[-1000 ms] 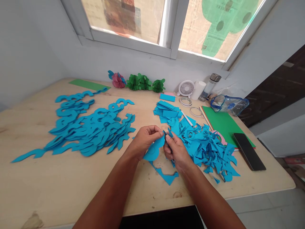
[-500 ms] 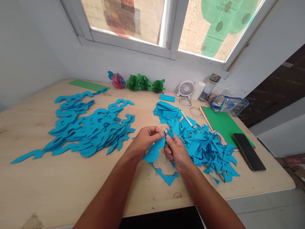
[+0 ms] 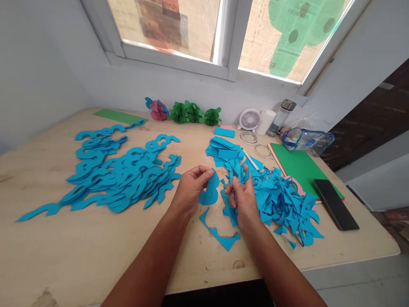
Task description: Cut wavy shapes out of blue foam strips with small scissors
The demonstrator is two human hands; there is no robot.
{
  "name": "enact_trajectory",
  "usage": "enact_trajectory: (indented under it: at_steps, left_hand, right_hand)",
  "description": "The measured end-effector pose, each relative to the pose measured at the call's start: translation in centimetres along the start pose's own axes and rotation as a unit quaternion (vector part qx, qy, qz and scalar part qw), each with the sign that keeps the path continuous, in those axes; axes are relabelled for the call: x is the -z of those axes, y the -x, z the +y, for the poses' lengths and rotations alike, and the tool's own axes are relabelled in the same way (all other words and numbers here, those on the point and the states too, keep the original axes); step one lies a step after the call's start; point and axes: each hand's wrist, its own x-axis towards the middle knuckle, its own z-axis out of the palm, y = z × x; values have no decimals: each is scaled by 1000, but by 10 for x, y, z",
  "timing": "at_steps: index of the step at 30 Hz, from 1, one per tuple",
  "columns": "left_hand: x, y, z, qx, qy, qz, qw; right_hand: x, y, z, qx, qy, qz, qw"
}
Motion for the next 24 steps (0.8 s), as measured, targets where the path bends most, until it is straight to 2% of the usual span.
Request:
enact_trajectory:
  at_steps: [5,7,10,17,24]
  left_hand:
    - [1,-1,-2,17,38,-1,999]
    - [2,-1,-3,19,43,-2,999]
    - [3,-2,-4,21,45,0,999]
    - [2,-3,-4,16,45,10,999]
    - [0,2,-2,14,2,-59,998]
  right_hand:
    - [8,-6,-1,-117,-111,-33,986]
    - [10,-7,-1,-139,-135,-54,980]
    - [9,-6,-2,-113,-102,-68,986]
    - [4,-2,-1,-21,23,-48,998]
    - [0,-2,-3,-1,91,-77,993]
